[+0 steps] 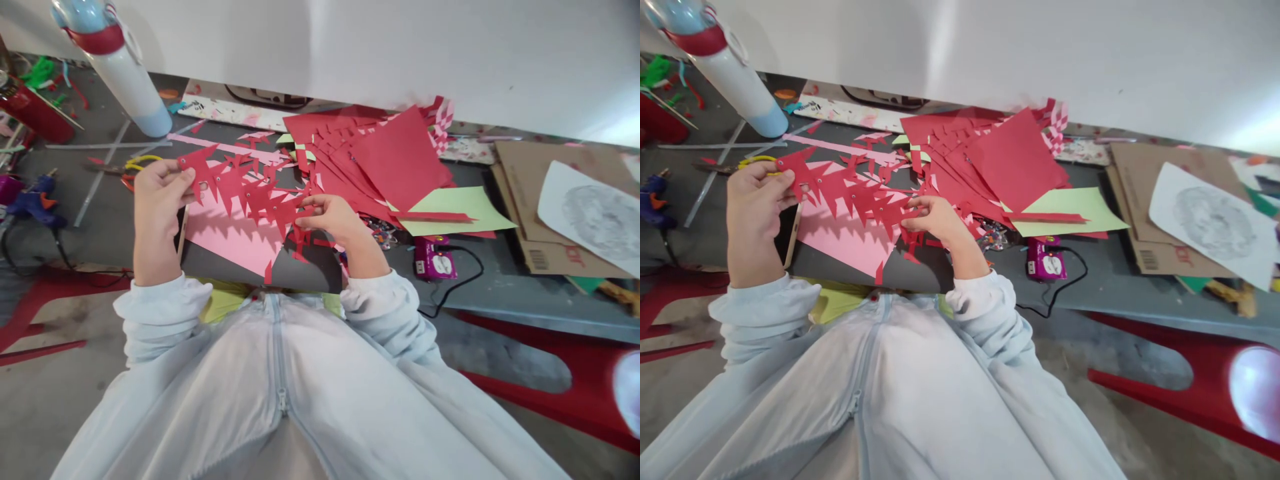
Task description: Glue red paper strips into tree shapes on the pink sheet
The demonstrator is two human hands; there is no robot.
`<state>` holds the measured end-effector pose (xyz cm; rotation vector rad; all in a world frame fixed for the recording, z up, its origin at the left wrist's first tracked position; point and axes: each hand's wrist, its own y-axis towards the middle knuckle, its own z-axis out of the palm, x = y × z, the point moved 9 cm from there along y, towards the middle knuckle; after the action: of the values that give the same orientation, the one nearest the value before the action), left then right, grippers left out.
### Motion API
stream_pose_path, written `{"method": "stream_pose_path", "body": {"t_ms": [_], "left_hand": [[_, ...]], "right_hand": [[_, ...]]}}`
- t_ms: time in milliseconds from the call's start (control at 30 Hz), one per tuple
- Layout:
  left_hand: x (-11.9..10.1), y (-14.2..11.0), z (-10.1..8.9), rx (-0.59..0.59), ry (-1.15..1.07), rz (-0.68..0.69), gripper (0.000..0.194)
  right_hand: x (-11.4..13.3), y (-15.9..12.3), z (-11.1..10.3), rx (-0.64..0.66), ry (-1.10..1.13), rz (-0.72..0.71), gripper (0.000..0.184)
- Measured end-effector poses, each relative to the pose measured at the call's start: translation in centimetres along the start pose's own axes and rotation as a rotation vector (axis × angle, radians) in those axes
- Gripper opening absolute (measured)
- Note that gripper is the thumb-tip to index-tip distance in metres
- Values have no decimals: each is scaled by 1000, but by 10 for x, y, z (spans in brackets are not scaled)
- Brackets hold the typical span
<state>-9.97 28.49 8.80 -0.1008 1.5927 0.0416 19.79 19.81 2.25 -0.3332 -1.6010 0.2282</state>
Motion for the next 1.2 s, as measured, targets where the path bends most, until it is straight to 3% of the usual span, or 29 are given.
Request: {"method": "stream_pose_path", "body": {"t_ms": [167, 500, 667, 900, 1200], "left_hand": [[32, -17, -4, -16, -62, -118, 10], [70, -48, 3, -15, -228, -214, 24], [77, -52, 3, -25, -230, -232, 29], [81, -53, 0, -47, -205, -260, 23], [86, -50, -1, -42, -198, -249, 28]], "right_hand": [[0, 1, -16, -54, 49, -64, 56], [-11, 3, -42, -211, 72, -100, 43], [-17, 3, -45, -288, 147, -133, 38], [-22, -1, -39, -274, 153, -101, 33], [-27, -2, -35, -253, 188, -61, 40]]}}
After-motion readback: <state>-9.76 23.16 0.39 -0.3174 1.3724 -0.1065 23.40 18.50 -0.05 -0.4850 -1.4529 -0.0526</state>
